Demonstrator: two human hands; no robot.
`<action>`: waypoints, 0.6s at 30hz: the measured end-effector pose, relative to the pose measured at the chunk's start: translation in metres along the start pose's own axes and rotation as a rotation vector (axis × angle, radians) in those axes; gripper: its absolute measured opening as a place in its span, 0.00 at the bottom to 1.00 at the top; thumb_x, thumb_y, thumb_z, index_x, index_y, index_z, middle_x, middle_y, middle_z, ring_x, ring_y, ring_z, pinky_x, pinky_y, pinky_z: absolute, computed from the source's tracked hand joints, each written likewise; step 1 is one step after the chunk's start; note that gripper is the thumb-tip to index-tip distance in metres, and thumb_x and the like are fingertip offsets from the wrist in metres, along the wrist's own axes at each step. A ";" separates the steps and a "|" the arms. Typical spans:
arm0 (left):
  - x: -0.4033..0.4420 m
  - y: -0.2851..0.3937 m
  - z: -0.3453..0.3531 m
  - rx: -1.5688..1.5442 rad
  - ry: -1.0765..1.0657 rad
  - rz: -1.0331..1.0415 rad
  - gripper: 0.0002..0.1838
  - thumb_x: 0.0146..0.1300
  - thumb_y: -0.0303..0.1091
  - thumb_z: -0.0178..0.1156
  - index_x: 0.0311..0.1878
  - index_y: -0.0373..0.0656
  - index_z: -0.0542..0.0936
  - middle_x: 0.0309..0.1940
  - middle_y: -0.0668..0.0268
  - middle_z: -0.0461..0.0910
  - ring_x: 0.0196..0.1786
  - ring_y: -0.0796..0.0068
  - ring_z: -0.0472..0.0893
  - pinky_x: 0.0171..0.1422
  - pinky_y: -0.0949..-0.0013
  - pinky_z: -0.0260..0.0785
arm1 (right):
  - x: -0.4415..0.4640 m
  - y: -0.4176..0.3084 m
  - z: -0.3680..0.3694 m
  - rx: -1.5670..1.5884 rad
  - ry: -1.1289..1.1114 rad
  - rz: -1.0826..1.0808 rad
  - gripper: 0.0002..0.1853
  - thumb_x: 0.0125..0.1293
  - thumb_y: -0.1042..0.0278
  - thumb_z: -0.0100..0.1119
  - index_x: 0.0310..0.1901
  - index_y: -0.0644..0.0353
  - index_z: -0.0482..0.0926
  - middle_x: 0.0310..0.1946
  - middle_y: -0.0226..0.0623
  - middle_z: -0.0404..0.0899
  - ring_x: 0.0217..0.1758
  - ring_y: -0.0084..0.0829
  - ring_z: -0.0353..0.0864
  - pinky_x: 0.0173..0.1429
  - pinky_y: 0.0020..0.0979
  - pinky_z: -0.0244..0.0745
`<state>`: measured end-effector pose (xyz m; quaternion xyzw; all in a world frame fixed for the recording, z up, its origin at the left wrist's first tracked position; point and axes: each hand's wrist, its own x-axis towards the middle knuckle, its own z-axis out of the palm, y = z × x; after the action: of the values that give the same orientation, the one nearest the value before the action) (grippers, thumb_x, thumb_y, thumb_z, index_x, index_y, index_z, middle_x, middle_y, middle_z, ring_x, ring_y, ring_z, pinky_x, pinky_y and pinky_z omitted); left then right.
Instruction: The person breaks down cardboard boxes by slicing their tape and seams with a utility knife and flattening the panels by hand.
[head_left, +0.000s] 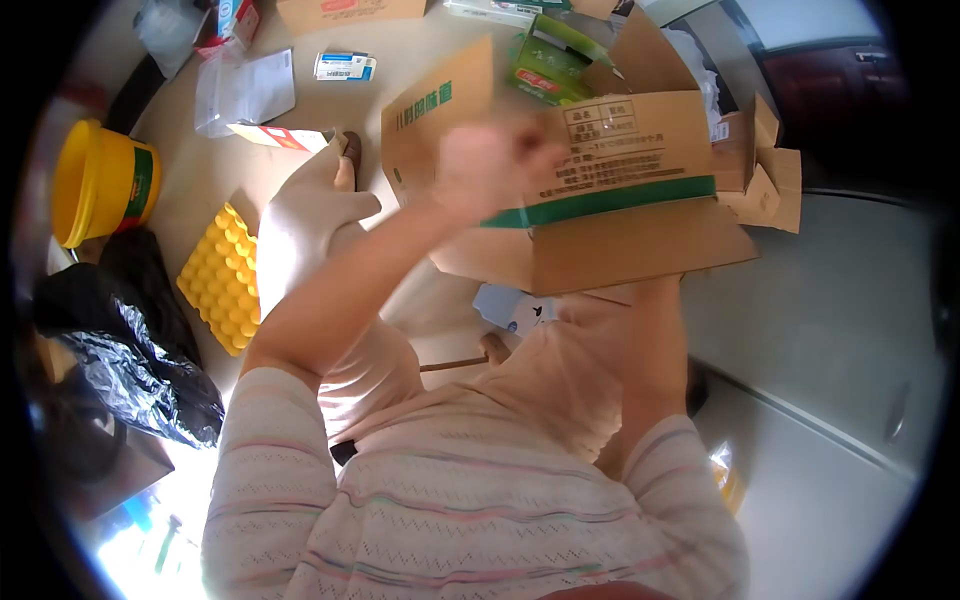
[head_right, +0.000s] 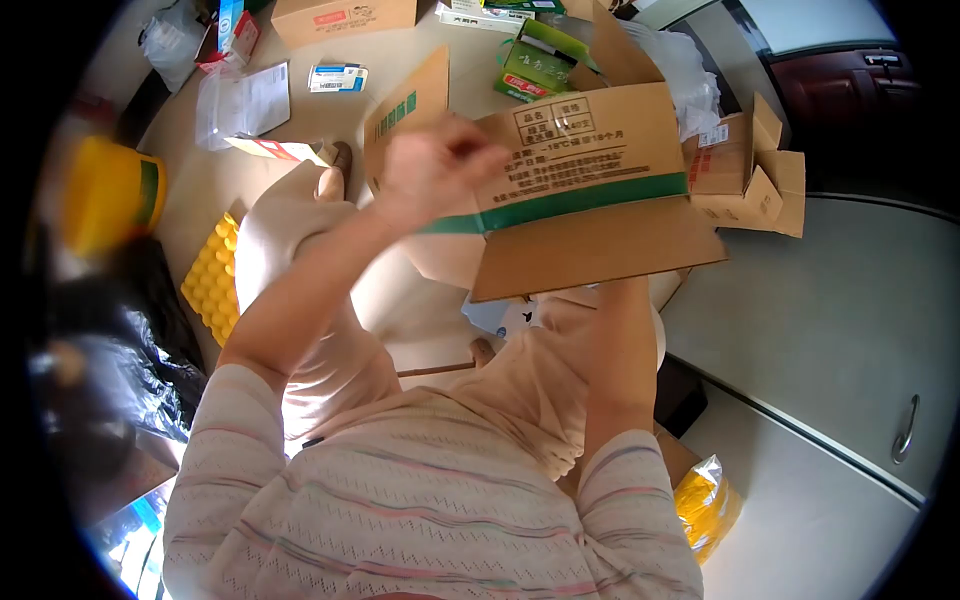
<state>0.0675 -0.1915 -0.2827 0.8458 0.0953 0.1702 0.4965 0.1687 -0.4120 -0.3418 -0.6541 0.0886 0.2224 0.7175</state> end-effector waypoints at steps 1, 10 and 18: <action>0.003 -0.012 -0.013 0.149 0.065 -0.010 0.29 0.44 0.60 0.65 0.33 0.39 0.81 0.30 0.61 0.78 0.28 0.63 0.78 0.35 0.69 0.71 | 0.002 0.000 0.003 -0.004 -0.003 -0.008 0.17 0.60 0.55 0.55 0.42 0.62 0.73 0.32 0.34 0.77 0.31 0.25 0.76 0.32 0.25 0.71; -0.014 -0.046 0.013 -0.843 -0.460 -0.476 0.50 0.45 0.54 0.68 0.65 0.37 0.55 0.57 0.57 0.69 0.60 0.66 0.66 0.59 0.63 0.62 | 0.009 -0.001 0.021 -0.022 -0.016 -0.037 0.18 0.59 0.55 0.56 0.42 0.62 0.73 0.32 0.34 0.77 0.32 0.24 0.76 0.32 0.25 0.71; -0.005 -0.020 0.008 -1.320 -0.362 -0.427 0.33 0.48 0.29 0.65 0.58 0.34 0.63 0.52 0.59 0.72 0.56 0.67 0.71 0.61 0.65 0.62 | 0.009 0.013 0.033 -0.038 -0.004 -0.030 0.18 0.58 0.55 0.57 0.42 0.62 0.73 0.32 0.33 0.77 0.32 0.24 0.76 0.33 0.25 0.71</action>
<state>0.0660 -0.1896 -0.3042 0.3470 0.0520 -0.0512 0.9350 0.1656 -0.3777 -0.3529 -0.6684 0.0731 0.2144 0.7084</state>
